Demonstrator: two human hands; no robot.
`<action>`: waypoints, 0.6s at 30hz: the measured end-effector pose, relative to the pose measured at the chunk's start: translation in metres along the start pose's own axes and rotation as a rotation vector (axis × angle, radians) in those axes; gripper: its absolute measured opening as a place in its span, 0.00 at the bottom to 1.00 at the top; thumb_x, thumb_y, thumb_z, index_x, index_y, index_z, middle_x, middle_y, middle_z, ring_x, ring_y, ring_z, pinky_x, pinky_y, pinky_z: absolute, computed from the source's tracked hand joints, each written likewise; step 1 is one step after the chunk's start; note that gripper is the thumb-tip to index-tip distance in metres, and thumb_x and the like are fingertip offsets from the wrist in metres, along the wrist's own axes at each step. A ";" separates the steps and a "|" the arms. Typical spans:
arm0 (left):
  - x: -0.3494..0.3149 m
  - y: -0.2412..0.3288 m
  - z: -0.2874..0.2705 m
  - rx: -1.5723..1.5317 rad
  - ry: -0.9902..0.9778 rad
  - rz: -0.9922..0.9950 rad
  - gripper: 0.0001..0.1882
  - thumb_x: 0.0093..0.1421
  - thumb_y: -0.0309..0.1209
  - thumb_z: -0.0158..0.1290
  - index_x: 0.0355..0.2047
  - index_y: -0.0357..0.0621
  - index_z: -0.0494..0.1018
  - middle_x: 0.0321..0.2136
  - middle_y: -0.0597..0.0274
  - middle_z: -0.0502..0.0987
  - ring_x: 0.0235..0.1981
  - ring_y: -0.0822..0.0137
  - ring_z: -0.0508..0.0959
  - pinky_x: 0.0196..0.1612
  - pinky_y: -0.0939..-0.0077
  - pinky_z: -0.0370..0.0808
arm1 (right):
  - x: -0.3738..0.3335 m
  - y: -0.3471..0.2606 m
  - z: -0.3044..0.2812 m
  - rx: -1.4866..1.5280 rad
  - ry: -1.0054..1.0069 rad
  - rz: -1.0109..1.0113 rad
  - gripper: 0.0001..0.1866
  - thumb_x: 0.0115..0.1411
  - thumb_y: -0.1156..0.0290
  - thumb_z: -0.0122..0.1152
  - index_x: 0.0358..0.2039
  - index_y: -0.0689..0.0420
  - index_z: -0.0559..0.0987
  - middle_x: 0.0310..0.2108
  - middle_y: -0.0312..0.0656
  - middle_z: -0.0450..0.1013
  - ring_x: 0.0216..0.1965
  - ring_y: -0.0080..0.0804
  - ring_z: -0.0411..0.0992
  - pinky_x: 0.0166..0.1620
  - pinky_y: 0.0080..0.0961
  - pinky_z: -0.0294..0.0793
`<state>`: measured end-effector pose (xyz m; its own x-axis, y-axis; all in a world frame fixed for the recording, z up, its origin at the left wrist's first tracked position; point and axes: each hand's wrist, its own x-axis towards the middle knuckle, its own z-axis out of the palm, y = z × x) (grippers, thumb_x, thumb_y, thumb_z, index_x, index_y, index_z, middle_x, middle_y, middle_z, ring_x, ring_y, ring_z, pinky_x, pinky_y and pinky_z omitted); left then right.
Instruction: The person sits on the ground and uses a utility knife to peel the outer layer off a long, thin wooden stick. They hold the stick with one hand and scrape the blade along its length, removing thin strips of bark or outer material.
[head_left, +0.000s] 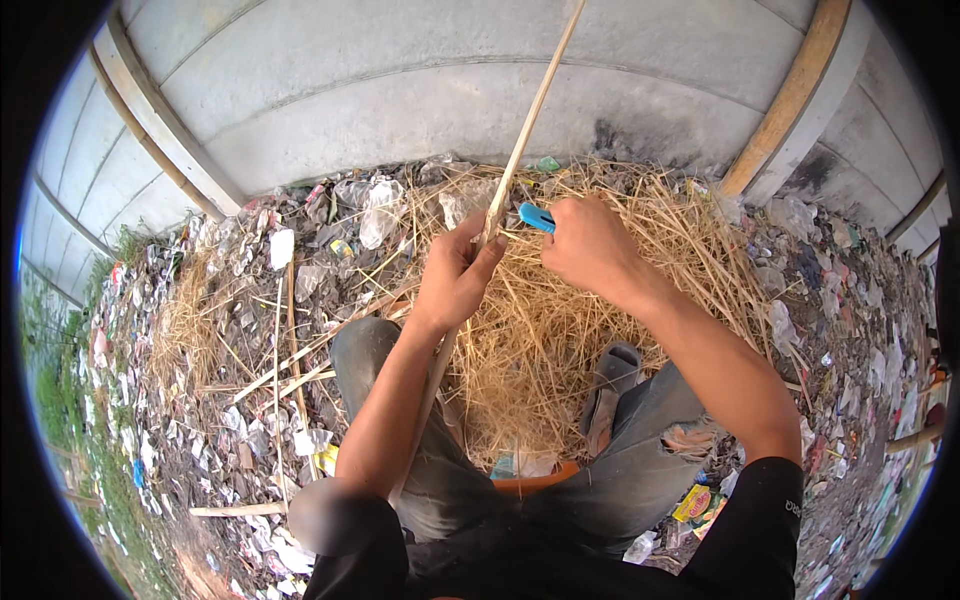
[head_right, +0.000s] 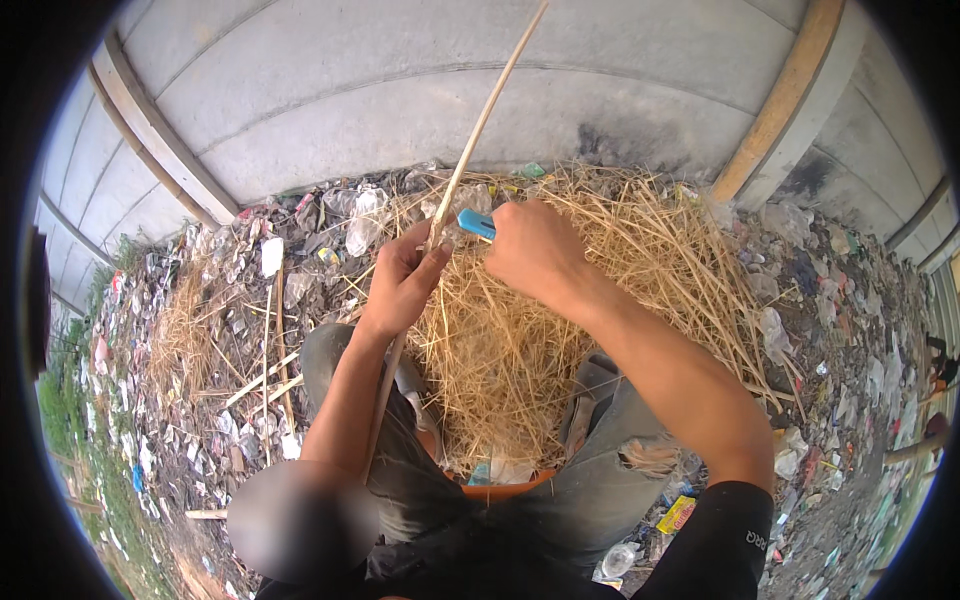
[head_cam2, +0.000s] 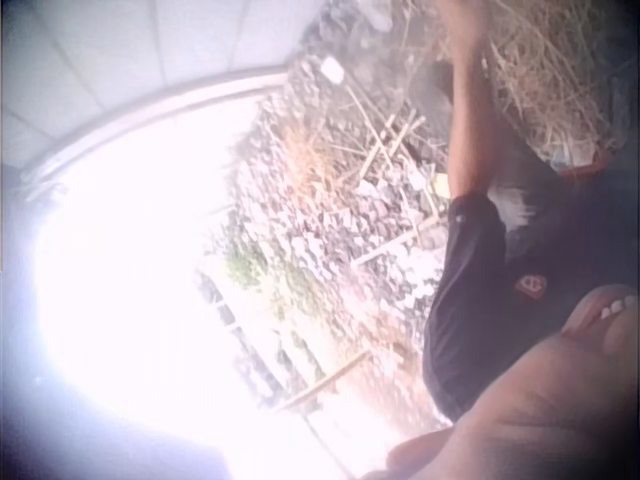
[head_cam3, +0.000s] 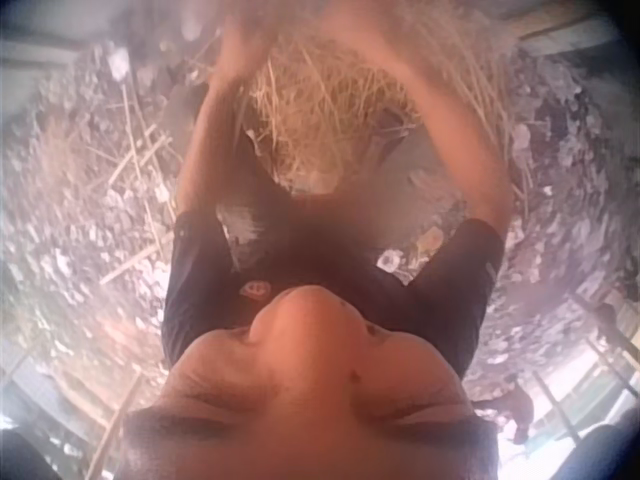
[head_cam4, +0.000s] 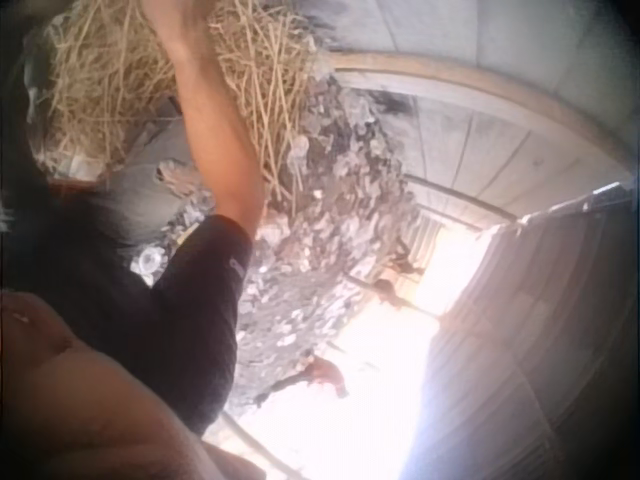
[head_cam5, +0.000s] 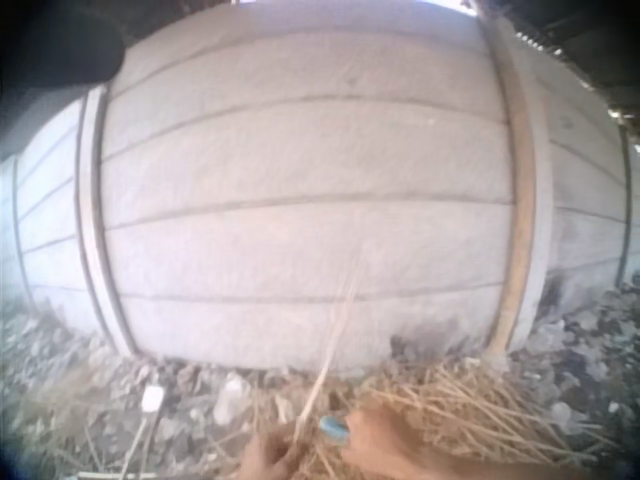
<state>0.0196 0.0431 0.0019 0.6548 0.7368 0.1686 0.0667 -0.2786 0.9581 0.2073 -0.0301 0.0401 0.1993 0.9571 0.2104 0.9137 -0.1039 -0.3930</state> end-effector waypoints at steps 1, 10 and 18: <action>-0.002 -0.001 0.002 0.006 -0.011 0.005 0.13 0.70 0.31 0.52 0.51 0.38 0.74 0.16 0.77 0.62 0.18 0.84 0.58 0.20 0.79 0.54 | 0.000 0.001 0.002 -0.003 -0.001 0.012 0.07 0.50 0.77 0.59 0.21 0.68 0.79 0.17 0.60 0.74 0.20 0.56 0.76 0.30 0.47 0.77; -0.018 0.003 -0.001 0.077 0.010 0.032 0.16 0.69 0.31 0.53 0.54 0.36 0.73 0.17 0.80 0.62 0.18 0.86 0.58 0.20 0.81 0.53 | 0.002 -0.009 0.010 0.022 -0.119 0.039 0.04 0.48 0.80 0.59 0.22 0.69 0.80 0.16 0.59 0.74 0.19 0.52 0.77 0.27 0.46 0.77; -0.026 -0.011 0.005 0.222 0.068 -0.012 0.19 0.64 0.26 0.51 0.55 0.36 0.72 0.16 0.61 0.69 0.18 0.72 0.68 0.24 0.68 0.65 | 0.015 -0.006 0.023 -0.179 -0.148 0.051 0.06 0.53 0.78 0.60 0.27 0.68 0.83 0.23 0.55 0.78 0.22 0.45 0.79 0.26 0.40 0.78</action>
<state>0.0057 0.0241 -0.0144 0.6009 0.7789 0.1796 0.2435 -0.3925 0.8869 0.1967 -0.0085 0.0251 0.2047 0.9773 0.0553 0.9547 -0.1868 -0.2318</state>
